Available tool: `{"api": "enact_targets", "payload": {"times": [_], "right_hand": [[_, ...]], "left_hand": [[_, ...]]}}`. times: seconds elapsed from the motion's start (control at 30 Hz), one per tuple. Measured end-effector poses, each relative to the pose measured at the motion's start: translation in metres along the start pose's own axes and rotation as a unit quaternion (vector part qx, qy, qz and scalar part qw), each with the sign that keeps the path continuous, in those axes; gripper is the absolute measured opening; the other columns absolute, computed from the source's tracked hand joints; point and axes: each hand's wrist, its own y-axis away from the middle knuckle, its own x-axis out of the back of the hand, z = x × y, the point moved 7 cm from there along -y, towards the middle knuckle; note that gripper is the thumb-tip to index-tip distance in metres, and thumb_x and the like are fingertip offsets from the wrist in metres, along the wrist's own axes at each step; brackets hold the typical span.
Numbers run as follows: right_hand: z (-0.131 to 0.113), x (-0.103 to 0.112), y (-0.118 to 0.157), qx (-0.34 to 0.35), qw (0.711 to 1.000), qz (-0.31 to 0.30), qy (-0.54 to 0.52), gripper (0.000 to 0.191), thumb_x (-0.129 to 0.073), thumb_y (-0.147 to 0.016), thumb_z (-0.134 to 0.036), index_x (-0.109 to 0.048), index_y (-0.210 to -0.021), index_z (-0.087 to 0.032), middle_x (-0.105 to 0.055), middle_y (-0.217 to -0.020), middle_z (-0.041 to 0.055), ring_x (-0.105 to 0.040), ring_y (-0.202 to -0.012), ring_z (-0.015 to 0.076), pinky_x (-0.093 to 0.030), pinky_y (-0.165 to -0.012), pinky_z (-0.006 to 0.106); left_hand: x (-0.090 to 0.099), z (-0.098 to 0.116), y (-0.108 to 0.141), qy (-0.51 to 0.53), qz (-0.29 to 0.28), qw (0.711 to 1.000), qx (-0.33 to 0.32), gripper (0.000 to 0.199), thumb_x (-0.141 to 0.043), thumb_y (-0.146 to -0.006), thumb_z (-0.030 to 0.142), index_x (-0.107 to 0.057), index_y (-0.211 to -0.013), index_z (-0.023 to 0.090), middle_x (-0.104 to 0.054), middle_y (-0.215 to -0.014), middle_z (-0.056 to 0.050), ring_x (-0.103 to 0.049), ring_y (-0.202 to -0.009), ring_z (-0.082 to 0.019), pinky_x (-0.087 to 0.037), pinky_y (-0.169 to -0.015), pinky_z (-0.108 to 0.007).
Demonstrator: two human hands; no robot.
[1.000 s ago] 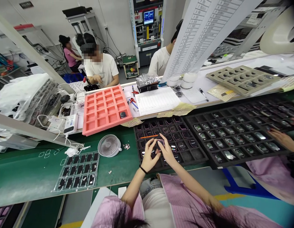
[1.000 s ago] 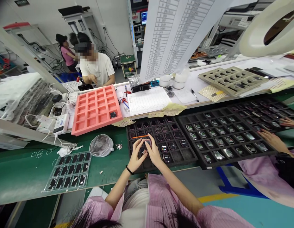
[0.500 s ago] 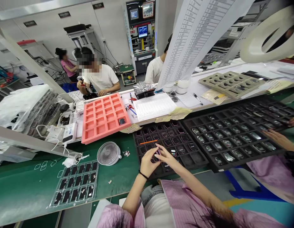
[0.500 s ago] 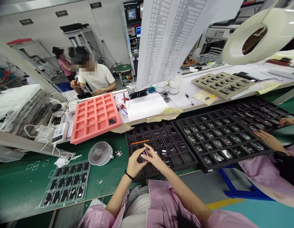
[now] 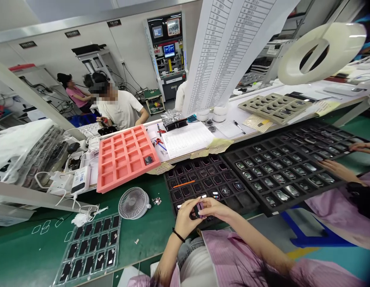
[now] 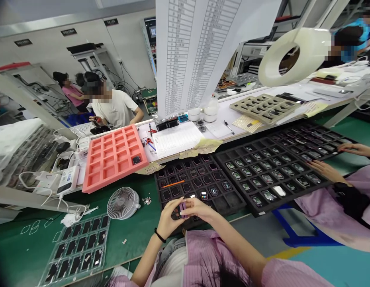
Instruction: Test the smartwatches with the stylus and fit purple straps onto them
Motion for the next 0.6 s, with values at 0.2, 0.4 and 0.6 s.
{"api": "enact_targets", "payload": {"times": [0.2,0.4,0.6], "right_hand": [[0.007,0.006,0.0,0.016,1.0,0.014,-0.017,0.037,-0.082,-0.057,-0.018,-0.072,-0.093,-0.021,-0.07,-0.072,0.0013,-0.066,-0.059,0.0145,-0.054,-0.053,0.025],[0.007,0.032,0.01,0.007,0.996,0.08,-0.037,0.035,-0.084,-0.053,-0.021,-0.072,-0.086,-0.02,-0.075,-0.084,0.0061,-0.072,-0.074,0.0222,-0.058,-0.061,0.031],[0.004,0.114,0.033,0.058,0.966,0.242,-0.067,0.035,-0.086,-0.051,-0.021,-0.072,-0.082,-0.018,-0.076,-0.087,0.0098,-0.073,-0.079,0.0239,-0.06,-0.069,0.033]], "left_hand": [[-0.007,-0.002,-0.001,-0.006,-0.029,1.0,-0.005,0.063,-0.071,-0.075,0.024,-0.049,-0.134,0.027,-0.06,-0.126,-0.009,-0.055,-0.117,-0.023,-0.048,-0.099,-0.044],[-0.01,-0.01,-0.006,0.005,-0.083,0.996,-0.029,0.093,-0.082,-0.061,0.043,-0.038,-0.141,0.025,-0.047,-0.14,-0.014,-0.044,-0.129,-0.03,-0.036,-0.108,-0.053],[-0.051,-0.041,-0.028,-0.071,-0.103,0.992,0.022,0.036,-0.052,-0.09,0.028,-0.053,-0.125,0.021,-0.06,-0.124,-0.01,-0.054,-0.118,-0.023,-0.043,-0.102,-0.046]]}}
